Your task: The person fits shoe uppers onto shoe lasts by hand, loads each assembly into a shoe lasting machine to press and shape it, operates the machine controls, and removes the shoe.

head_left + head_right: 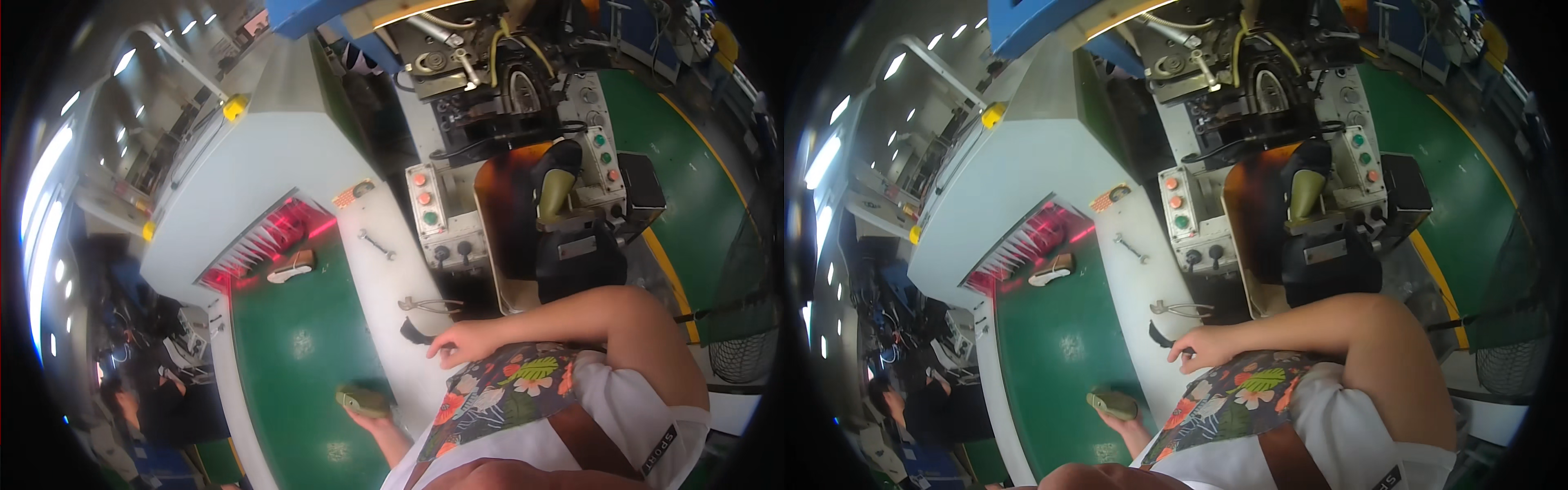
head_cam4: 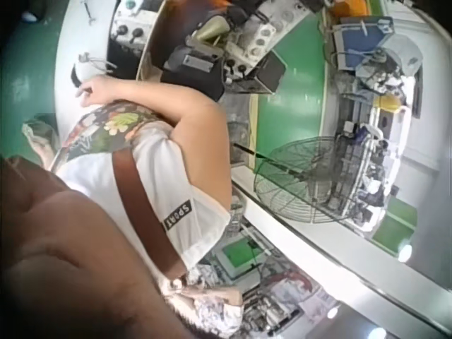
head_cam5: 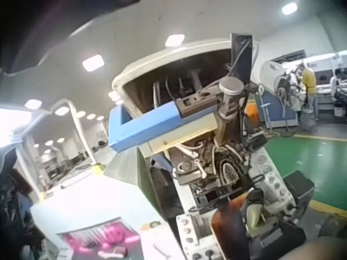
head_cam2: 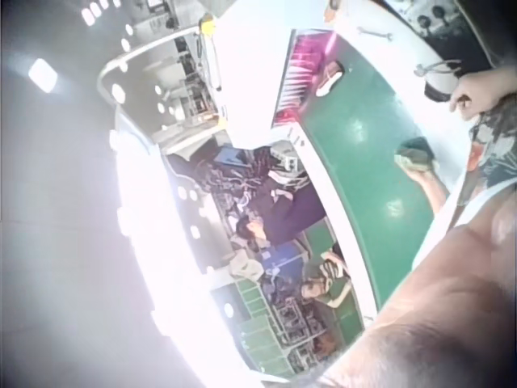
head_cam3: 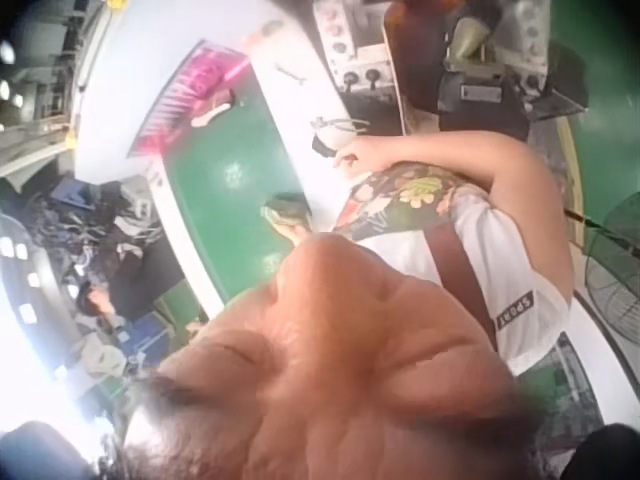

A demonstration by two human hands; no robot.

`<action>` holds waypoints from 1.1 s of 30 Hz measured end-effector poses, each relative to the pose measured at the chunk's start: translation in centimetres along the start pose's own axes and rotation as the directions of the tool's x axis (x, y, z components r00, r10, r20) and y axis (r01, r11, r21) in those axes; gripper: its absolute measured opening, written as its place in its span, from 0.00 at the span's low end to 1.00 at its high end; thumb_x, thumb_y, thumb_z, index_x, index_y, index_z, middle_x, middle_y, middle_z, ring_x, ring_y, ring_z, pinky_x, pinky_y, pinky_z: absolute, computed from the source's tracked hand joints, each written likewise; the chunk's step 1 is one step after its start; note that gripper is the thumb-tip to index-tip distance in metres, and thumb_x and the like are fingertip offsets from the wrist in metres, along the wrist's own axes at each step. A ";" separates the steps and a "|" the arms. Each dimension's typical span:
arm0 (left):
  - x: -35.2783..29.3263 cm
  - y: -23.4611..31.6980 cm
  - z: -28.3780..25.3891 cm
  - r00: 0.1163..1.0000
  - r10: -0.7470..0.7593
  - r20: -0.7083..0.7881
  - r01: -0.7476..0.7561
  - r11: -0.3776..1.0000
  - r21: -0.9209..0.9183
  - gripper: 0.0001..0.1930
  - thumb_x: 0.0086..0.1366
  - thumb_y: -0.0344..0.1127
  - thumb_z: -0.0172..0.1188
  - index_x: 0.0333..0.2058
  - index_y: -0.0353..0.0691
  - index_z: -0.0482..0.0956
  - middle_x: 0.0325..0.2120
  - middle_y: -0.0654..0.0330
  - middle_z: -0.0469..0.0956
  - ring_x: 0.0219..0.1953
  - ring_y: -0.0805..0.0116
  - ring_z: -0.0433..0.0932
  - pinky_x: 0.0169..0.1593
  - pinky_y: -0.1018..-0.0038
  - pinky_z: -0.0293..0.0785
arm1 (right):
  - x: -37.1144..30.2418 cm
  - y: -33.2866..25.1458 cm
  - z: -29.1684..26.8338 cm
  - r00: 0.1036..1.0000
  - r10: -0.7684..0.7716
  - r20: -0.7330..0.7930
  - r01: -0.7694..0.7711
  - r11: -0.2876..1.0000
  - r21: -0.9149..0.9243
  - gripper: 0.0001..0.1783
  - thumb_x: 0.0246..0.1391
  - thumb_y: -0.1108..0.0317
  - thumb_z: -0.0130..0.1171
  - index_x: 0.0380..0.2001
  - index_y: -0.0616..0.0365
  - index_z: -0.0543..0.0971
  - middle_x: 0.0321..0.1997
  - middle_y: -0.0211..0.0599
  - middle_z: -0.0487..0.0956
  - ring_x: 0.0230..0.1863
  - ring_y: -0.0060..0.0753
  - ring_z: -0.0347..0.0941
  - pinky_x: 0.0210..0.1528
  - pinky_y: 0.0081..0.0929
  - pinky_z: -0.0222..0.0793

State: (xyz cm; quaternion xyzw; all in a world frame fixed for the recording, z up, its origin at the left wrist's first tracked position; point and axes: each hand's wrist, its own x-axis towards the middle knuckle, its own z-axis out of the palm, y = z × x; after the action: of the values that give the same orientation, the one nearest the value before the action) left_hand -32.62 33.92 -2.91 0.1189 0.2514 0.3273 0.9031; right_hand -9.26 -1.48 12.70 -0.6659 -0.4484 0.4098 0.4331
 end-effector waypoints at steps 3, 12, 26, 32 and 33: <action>-0.7 -7.0 8.0 0.955 -0.053 0.291 0.051 0.999 0.016 0.26 0.77 0.60 0.48 0.51 0.47 0.84 0.40 0.59 0.87 0.40 0.55 0.87 0.44 0.58 0.87 | 1.1 -2.3 0.9 0.995 -0.004 -0.102 0.000 0.999 -0.033 0.46 0.54 0.52 0.75 0.71 0.58 0.68 0.56 0.46 0.82 0.54 0.40 0.79 0.58 0.32 0.74; -10.0 -12.2 31.7 0.663 -0.085 0.744 -0.149 0.959 0.243 0.36 0.76 0.61 0.49 0.72 0.41 0.62 0.60 0.47 0.74 0.57 0.44 0.79 0.63 0.48 0.79 | -5.5 -5.6 -1.4 0.822 -0.422 -0.383 0.427 0.901 -0.075 0.54 0.49 0.56 0.78 0.73 0.58 0.60 0.63 0.54 0.77 0.63 0.55 0.76 0.64 0.43 0.72; -5.5 -19.7 26.4 0.908 -0.177 0.379 0.042 0.940 0.338 0.20 0.76 0.43 0.58 0.64 0.49 0.73 0.50 0.56 0.80 0.54 0.49 0.79 0.61 0.41 0.76 | -15.4 1.0 -5.8 0.877 0.170 -0.449 -0.205 0.978 -0.031 0.56 0.49 0.45 0.77 0.69 0.70 0.62 0.56 0.67 0.80 0.55 0.63 0.80 0.57 0.46 0.76; -4.2 -15.6 25.1 0.943 0.121 0.312 -0.259 0.852 0.454 0.20 0.75 0.40 0.59 0.62 0.46 0.72 0.52 0.54 0.77 0.54 0.52 0.77 0.59 0.52 0.80 | -18.3 -0.2 -8.2 0.954 0.091 -0.286 -0.149 0.971 -0.189 0.25 0.59 0.53 0.70 0.44 0.68 0.83 0.46 0.56 0.85 0.46 0.56 0.84 0.49 0.44 0.79; -3.9 -15.2 24.7 0.935 0.161 0.317 -0.301 0.833 0.465 0.20 0.76 0.39 0.58 0.63 0.46 0.71 0.52 0.53 0.77 0.53 0.52 0.77 0.58 0.53 0.80 | -18.8 -1.0 -8.6 0.943 -0.029 -0.332 -0.017 0.991 -0.136 0.24 0.61 0.52 0.68 0.45 0.67 0.83 0.45 0.54 0.86 0.44 0.53 0.84 0.48 0.43 0.78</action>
State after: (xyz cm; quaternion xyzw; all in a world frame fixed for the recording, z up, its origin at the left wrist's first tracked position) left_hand -13.97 18.63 13.66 0.4238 0.1893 0.3386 0.8185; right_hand -6.39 -20.93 19.07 -0.7524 -0.3979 0.2582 0.4571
